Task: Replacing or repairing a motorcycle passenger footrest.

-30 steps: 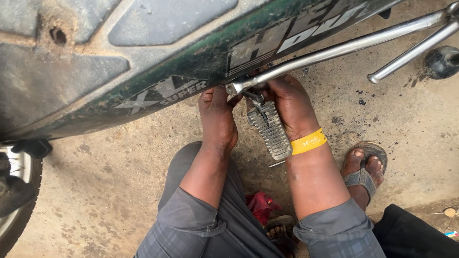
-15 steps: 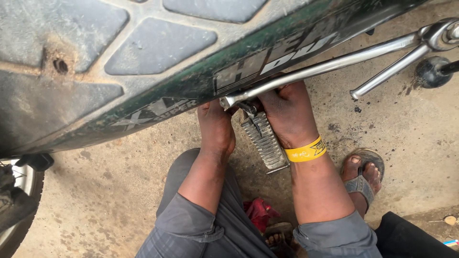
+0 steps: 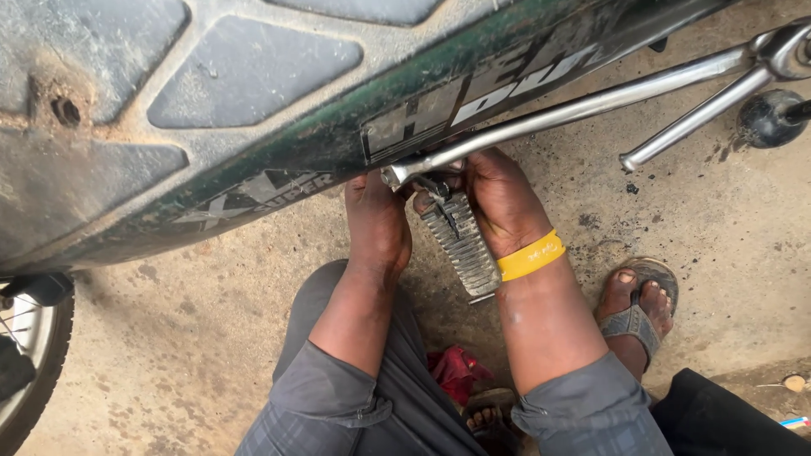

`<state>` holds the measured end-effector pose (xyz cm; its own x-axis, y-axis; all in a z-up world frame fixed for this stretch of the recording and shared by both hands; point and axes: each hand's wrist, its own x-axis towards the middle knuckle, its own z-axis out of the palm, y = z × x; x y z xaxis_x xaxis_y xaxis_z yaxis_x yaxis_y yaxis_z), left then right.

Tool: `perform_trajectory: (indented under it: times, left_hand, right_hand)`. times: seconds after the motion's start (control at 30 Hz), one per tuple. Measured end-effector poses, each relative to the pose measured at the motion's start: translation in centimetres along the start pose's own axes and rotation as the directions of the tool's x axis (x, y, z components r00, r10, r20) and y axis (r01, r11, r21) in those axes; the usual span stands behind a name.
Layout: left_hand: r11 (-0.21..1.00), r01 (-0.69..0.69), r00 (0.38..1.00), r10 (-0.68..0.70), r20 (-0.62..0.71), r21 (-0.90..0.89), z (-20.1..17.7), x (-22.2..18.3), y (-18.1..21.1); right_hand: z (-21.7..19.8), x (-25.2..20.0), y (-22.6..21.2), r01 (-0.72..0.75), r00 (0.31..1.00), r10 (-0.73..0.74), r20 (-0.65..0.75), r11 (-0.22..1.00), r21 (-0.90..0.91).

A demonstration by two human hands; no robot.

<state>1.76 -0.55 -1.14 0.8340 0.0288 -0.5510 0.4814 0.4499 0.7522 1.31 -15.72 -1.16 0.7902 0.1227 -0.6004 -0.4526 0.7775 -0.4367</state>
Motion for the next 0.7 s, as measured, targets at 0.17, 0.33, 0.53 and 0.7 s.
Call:
perform_trajectory:
  times: [0.17, 0.33, 0.53, 0.7]
  left_hand:
    - [0.999, 0.019, 0.998, -0.016, -0.068, 0.044, 0.9, 0.5, 0.4]
    - [0.92, -0.28, 0.943, 0.317, -0.098, 0.275, -1.7, 0.5, -2.5]
    - [0.992, -0.112, 0.963, 0.123, -0.241, 0.057, 0.8, 0.4, -0.2]
    - [0.978, 0.149, 0.984, -0.132, -0.118, 0.145, 0.7, 0.2, -0.4]
  right_hand:
    - [-0.5, 0.1, -0.4, 0.079, 0.997, -0.079, -0.024, 0.997, -0.018]
    - [-4.8, -0.9, 0.6, 0.146, 0.909, -0.342, -0.237, 0.796, -0.587]
    - [1.4, -4.2, -1.0, 0.199, 0.884, -0.448, -0.131, 0.616, -0.762]
    - [0.5, -6.6, -0.3, 0.188, 0.858, -0.514, -0.016, 0.342, -0.921]
